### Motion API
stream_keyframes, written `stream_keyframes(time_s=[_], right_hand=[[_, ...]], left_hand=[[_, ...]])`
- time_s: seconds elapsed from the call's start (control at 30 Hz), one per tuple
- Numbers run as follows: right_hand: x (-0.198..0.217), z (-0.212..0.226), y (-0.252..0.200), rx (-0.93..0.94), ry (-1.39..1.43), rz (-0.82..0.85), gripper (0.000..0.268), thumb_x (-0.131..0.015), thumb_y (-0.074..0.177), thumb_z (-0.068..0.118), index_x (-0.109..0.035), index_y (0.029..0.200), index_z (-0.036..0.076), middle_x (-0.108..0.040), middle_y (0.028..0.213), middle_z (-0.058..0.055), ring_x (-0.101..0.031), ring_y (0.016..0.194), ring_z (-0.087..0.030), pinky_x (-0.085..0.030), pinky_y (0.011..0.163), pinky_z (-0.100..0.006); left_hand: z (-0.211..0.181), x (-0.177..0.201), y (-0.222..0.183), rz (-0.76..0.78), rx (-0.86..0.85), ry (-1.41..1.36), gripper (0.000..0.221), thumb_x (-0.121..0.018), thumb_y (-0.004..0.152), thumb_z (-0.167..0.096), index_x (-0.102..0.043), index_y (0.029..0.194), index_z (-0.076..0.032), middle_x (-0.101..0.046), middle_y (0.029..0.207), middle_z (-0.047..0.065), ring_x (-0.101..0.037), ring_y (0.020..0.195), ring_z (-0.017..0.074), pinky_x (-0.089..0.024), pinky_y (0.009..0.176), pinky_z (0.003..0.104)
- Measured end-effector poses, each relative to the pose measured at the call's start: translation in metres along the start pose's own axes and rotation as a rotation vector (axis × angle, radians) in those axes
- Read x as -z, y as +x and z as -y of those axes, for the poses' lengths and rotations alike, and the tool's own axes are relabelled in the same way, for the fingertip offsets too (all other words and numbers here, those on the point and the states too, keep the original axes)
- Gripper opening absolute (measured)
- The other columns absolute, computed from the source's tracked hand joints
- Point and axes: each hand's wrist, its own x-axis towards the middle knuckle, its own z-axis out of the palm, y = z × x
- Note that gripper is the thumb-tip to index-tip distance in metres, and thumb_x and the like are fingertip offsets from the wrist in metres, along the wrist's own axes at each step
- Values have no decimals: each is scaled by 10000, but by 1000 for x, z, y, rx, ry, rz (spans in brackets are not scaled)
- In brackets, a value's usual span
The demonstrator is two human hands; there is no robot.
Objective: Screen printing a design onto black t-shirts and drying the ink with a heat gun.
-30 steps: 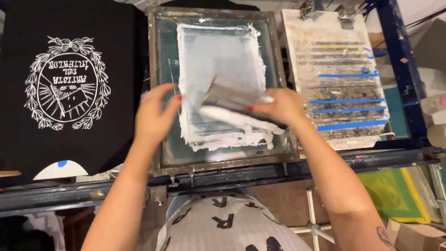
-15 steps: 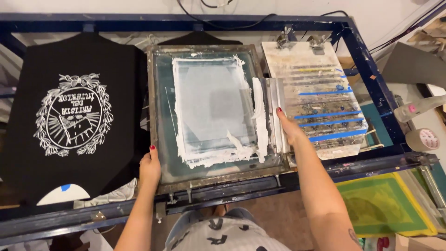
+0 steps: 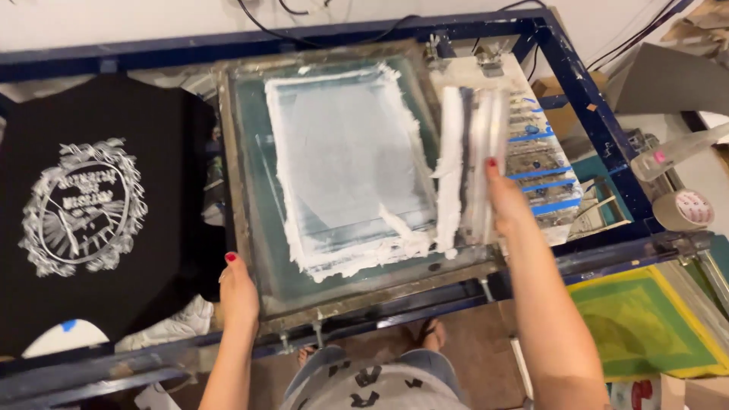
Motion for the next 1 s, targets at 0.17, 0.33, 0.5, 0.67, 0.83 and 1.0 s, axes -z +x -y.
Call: stream_keyframes(time_s=[0.17,0.33,0.5,0.67,0.83,1.0], right_hand=[[109,26,4,71,34,-29,846,-572,1045,666,-488,1423,-86,-595,1306,-269,-622,1212,-391,-507,970,-657],[272,-3,105,-42,22,-25,753,-474,977,624,-531,1424,20,-644,1375,-159,-631,1257,-294,-504,1086,-490],[345,6,129,-189,-113,-40,885,-413,933,687,-385,1553,57,-544,1504,-178,-558,1356,-326,-451,1142,-552],[386,-34,198,-29,-46,-49,871,-615,1043,661,-482,1429,-109,-588,1297,-294,-616,1208,-433,-497,964,-659],[349,20,140,-107,-42,-66,896,-597,994,689,-483,1449,-75,-547,1368,-283,-539,1299,-432,-400,1049,-665],[371,-18,165,-110,-95,-63,927,-611,990,688,-481,1456,-103,-512,1436,-312,-497,1360,-445,-386,1102,-661]], left_hand=[[4,-113,-56,26,-134,-43,867,-176,1149,-587,-460,1469,167,-381,1558,400,-251,1543,460,-101,1300,485],[62,-282,-69,-79,-598,233,467,-254,1094,-242,-550,831,6,-624,874,218,-567,857,378,-411,827,504],[-8,-349,-145,86,-215,44,778,-183,1063,-536,-678,1175,54,-686,1181,300,-608,1157,444,-411,1023,489],[-19,-393,-158,72,-180,68,771,-247,1153,-528,-591,1377,126,-586,1354,394,-493,1365,504,-321,1190,540],[-29,-399,-170,86,-163,81,828,-212,1153,-568,-577,1401,132,-561,1392,407,-460,1392,519,-284,1220,545],[-26,-398,-163,84,-207,105,795,-206,1168,-542,-584,1401,118,-573,1383,396,-468,1387,512,-278,1222,545]])
